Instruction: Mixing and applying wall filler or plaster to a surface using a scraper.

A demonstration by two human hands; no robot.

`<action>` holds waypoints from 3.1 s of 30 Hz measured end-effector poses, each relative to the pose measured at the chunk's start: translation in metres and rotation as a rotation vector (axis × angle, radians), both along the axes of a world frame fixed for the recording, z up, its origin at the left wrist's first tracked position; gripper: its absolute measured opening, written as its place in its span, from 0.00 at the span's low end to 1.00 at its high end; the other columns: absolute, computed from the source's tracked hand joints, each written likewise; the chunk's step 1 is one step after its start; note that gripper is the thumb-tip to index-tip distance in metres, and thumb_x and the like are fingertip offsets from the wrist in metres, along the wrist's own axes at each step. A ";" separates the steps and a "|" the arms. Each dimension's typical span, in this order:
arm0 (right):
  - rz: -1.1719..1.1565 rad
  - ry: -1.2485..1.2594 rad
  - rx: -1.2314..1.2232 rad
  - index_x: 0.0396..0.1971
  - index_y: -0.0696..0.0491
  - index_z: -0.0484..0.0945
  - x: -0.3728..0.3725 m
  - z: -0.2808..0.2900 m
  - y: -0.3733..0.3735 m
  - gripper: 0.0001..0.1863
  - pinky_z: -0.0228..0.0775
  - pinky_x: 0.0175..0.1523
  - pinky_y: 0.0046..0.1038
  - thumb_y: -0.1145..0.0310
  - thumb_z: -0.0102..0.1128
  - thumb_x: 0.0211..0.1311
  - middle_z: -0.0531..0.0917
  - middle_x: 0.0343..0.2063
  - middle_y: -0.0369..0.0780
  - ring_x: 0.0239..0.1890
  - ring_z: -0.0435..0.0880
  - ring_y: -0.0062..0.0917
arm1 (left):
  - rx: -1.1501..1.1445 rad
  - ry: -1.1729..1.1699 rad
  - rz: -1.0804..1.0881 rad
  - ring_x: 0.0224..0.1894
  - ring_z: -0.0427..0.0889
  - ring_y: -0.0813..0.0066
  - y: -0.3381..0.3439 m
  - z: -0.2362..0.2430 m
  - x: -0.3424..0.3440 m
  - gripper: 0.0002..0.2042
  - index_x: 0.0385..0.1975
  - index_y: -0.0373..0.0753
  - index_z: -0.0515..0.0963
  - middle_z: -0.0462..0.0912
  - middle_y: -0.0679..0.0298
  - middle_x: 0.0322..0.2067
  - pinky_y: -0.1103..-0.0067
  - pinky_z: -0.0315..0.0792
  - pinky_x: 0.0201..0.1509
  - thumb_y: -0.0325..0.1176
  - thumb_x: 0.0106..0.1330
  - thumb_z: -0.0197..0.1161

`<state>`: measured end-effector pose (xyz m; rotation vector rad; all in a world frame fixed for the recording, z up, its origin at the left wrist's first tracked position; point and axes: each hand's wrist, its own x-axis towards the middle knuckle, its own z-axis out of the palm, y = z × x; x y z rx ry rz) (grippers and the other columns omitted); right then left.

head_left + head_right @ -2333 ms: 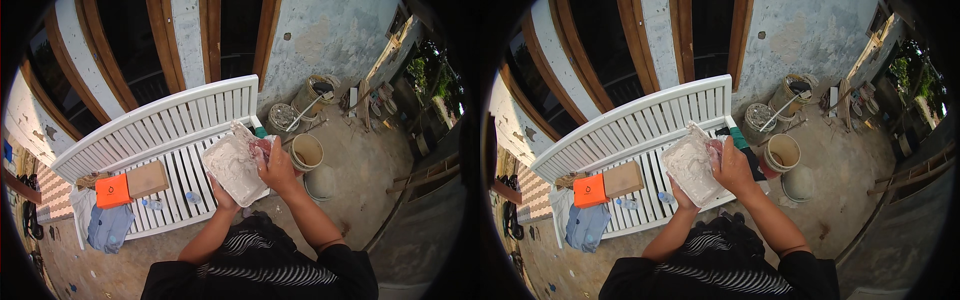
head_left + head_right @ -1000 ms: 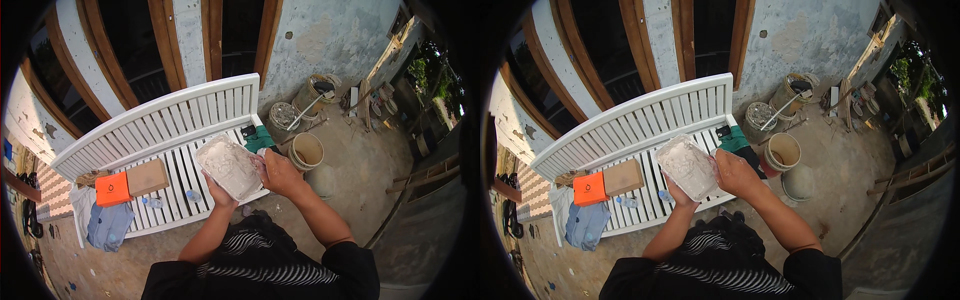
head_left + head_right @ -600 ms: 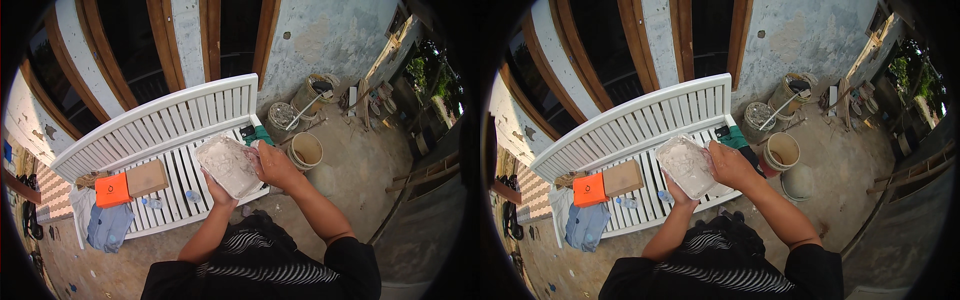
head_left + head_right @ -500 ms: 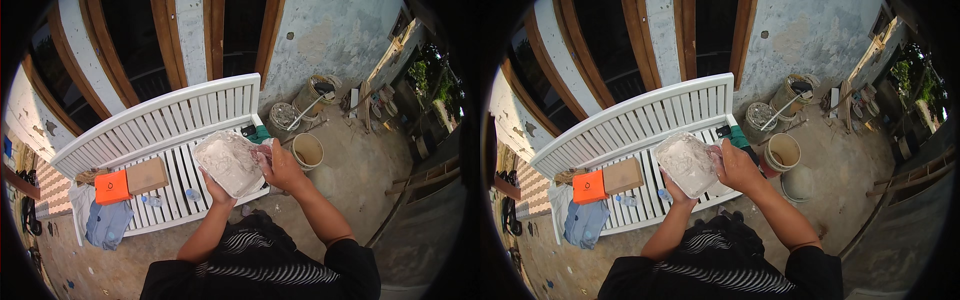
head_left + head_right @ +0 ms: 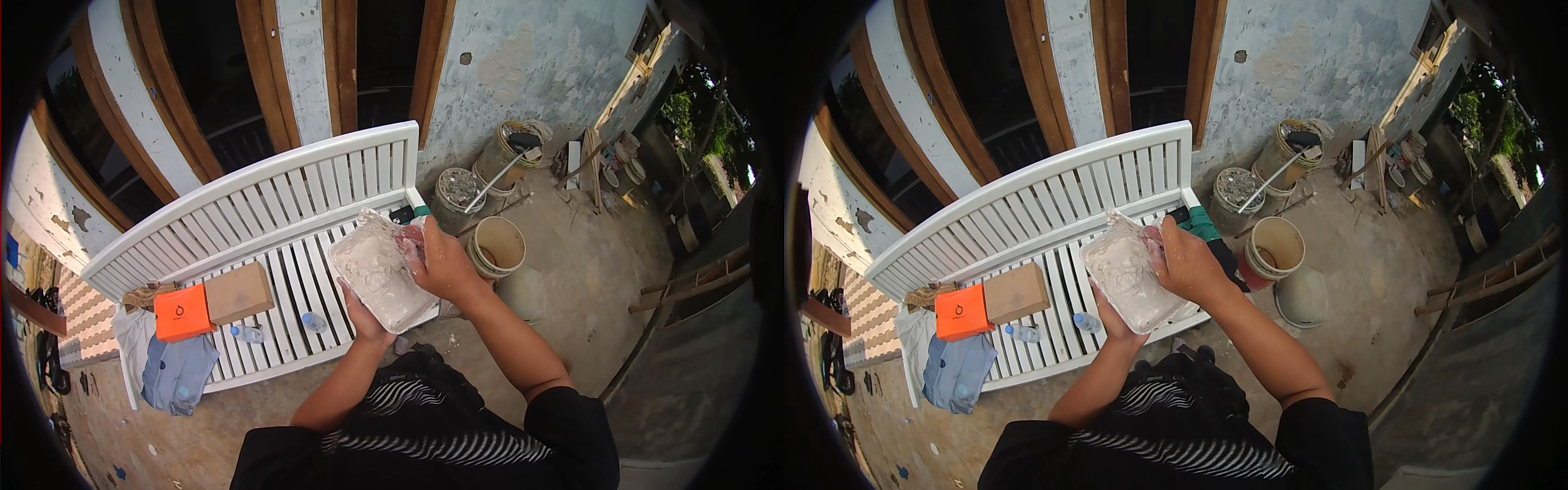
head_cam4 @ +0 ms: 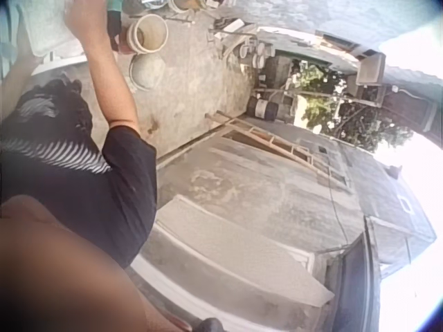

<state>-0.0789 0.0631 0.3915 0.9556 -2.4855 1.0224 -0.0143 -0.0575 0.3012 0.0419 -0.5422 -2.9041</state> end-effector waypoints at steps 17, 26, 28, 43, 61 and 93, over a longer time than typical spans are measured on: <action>0.140 0.036 -0.038 0.38 0.61 0.64 0.010 -0.011 0.006 0.14 0.74 0.33 0.45 0.74 0.58 0.58 0.79 0.25 0.53 0.31 0.80 0.52 | 0.011 -0.036 0.094 0.65 0.66 0.56 -0.015 -0.011 -0.004 0.35 0.69 0.44 0.55 0.64 0.57 0.65 0.61 0.61 0.69 0.64 0.71 0.36; 0.014 0.189 0.027 0.42 0.66 0.65 -0.018 -0.006 -0.006 0.19 0.72 0.36 0.45 0.68 0.61 0.61 0.80 0.29 0.54 0.32 0.79 0.54 | -0.012 -0.039 0.031 0.65 0.67 0.55 0.000 0.000 -0.002 0.34 0.69 0.41 0.55 0.64 0.55 0.65 0.62 0.61 0.69 0.61 0.74 0.32; 0.025 0.191 0.036 0.42 0.66 0.65 -0.014 -0.011 -0.002 0.19 0.73 0.37 0.45 0.68 0.61 0.61 0.80 0.29 0.54 0.33 0.80 0.54 | -0.019 -0.030 0.034 0.65 0.66 0.55 -0.005 -0.002 -0.002 0.35 0.69 0.42 0.55 0.64 0.55 0.65 0.62 0.60 0.69 0.62 0.73 0.32; 0.033 -0.030 -0.025 0.43 0.63 0.62 0.005 -0.009 0.004 0.18 0.71 0.36 0.46 0.69 0.59 0.62 0.79 0.28 0.56 0.34 0.78 0.57 | -0.031 -0.026 0.049 0.65 0.66 0.54 -0.008 -0.004 -0.004 0.36 0.70 0.42 0.54 0.63 0.56 0.66 0.61 0.60 0.69 0.63 0.72 0.32; -0.069 -0.043 -0.137 0.42 0.64 0.62 0.003 -0.007 -0.017 0.16 0.69 0.40 0.48 0.74 0.56 0.60 0.76 0.29 0.57 0.36 0.76 0.56 | 0.007 0.006 -0.174 0.64 0.69 0.57 -0.008 -0.005 0.006 0.35 0.69 0.44 0.57 0.66 0.57 0.64 0.64 0.63 0.68 0.63 0.71 0.36; -0.071 -0.289 -0.173 0.54 0.69 0.57 0.029 -0.001 -0.041 0.28 0.72 0.39 0.44 0.71 0.58 0.60 0.82 0.29 0.55 0.35 0.81 0.53 | -0.006 -0.014 -0.103 0.62 0.70 0.58 -0.029 -0.018 -0.008 0.31 0.67 0.43 0.60 0.69 0.57 0.63 0.63 0.65 0.66 0.58 0.74 0.34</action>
